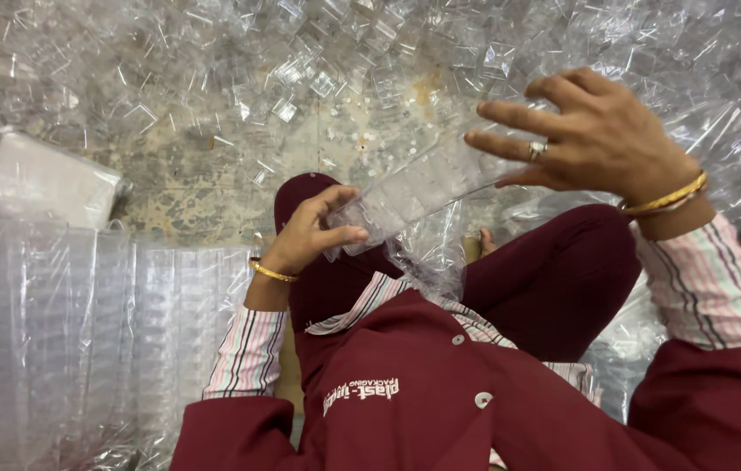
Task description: The person sits on the floor among piles of clear plastic boxes and nests smaller boxes into larger ones, pressing them together and stacking the assembled boxes into a growing pile, occasionally picking up loose boxes from the floor to add.
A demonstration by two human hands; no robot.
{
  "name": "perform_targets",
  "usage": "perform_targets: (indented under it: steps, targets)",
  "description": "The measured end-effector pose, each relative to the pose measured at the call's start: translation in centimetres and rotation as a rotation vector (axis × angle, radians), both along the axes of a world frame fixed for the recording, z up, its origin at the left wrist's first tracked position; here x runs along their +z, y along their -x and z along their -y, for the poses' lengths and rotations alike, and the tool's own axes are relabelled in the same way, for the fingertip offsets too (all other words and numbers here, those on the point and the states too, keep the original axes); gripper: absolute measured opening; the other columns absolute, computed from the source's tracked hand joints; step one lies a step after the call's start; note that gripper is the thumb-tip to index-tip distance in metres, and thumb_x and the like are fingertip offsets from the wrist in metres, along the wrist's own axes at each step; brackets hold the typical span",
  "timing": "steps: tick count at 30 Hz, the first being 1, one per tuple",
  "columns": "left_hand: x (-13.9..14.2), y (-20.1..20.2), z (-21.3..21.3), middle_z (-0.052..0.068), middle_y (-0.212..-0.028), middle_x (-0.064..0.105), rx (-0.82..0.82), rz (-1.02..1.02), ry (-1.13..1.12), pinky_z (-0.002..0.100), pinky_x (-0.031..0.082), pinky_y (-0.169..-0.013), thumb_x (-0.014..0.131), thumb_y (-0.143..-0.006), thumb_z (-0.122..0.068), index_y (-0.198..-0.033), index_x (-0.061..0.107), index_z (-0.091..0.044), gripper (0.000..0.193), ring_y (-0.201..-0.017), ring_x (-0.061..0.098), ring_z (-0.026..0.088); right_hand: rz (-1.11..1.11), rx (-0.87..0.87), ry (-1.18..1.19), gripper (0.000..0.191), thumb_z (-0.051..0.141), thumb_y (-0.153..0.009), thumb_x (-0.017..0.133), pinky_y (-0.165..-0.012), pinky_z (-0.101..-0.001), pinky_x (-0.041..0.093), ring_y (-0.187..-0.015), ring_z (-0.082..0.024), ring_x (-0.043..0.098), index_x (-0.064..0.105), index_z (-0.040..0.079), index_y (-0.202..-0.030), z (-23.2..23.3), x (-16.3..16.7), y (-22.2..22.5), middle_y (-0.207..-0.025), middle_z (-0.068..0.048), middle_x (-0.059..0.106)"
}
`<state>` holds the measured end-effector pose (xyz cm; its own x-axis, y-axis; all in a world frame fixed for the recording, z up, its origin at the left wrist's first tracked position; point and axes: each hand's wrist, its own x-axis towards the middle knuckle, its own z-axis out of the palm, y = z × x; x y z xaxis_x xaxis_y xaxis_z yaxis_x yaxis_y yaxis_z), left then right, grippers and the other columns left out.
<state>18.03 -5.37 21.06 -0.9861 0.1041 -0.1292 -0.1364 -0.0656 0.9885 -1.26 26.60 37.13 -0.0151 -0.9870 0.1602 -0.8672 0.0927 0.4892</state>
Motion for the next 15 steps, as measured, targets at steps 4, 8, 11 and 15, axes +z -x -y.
perform_targets:
  steps: [4, 8, 11, 15]
  targets:
    - [-0.3, -0.1, -0.3, 0.003, -0.105, 0.071, -0.082, 0.199, -0.172, 0.025, 0.054, -0.072, 0.076, -0.087, -0.027, -0.128, 0.064, 0.002, 0.052, -0.088, 0.065, 0.008, 0.285, -0.039, -0.018, 0.072, 0.064, -0.08, 0.068, -0.081, -0.033, 0.055, -0.097, -0.02, 0.063, 0.055, 0.036, -0.146, 0.1, -0.3, 0.5, -0.133, 0.005, 0.065]
    - [-0.2, -0.1, -0.5, 0.006, -0.099, 0.072, -0.169, 0.232, -0.12, 0.025, 0.054, -0.064, 0.076, -0.088, -0.03, -0.127, 0.066, 0.003, 0.053, -0.08, 0.065, 0.01, 0.419, -0.069, -0.079, 0.073, 0.063, -0.075, 0.069, -0.08, -0.0342, 0.056, -0.093, -0.019, 0.062, 0.055, 0.038, -0.143, -0.1, -0.2, -0.1, -0.132, 0.008, 0.065]
    - [0.3, -0.3, -0.6, 0.008, -0.103, 0.072, -0.231, 0.179, -0.053, 0.025, 0.055, -0.069, 0.078, -0.088, -0.032, -0.132, 0.064, 0.004, 0.059, -0.085, 0.066, 0.012, 0.389, -0.112, -0.145, 0.073, 0.062, -0.074, 0.07, -0.081, -0.0339, 0.056, -0.091, -0.019, 0.061, 0.055, 0.039, -0.142, -0.3, 0.4, -0.9, -0.131, 0.009, 0.065]
    - [0.5, -0.2, -1.1, 0.011, -0.11, 0.07, -0.309, 0.168, 0.18, 0.03, 0.057, -0.074, 0.083, -0.075, -0.035, -0.143, 0.051, 0.001, 0.083, -0.093, 0.07, 0.018, 0.176, -0.113, -0.248, 0.08, 0.064, -0.076, 0.066, -0.084, -0.0326, 0.056, -0.096, -0.019, 0.062, 0.049, 0.04, -0.149, 0.0, 1.3, -2.0, -0.134, 0.007, 0.06]
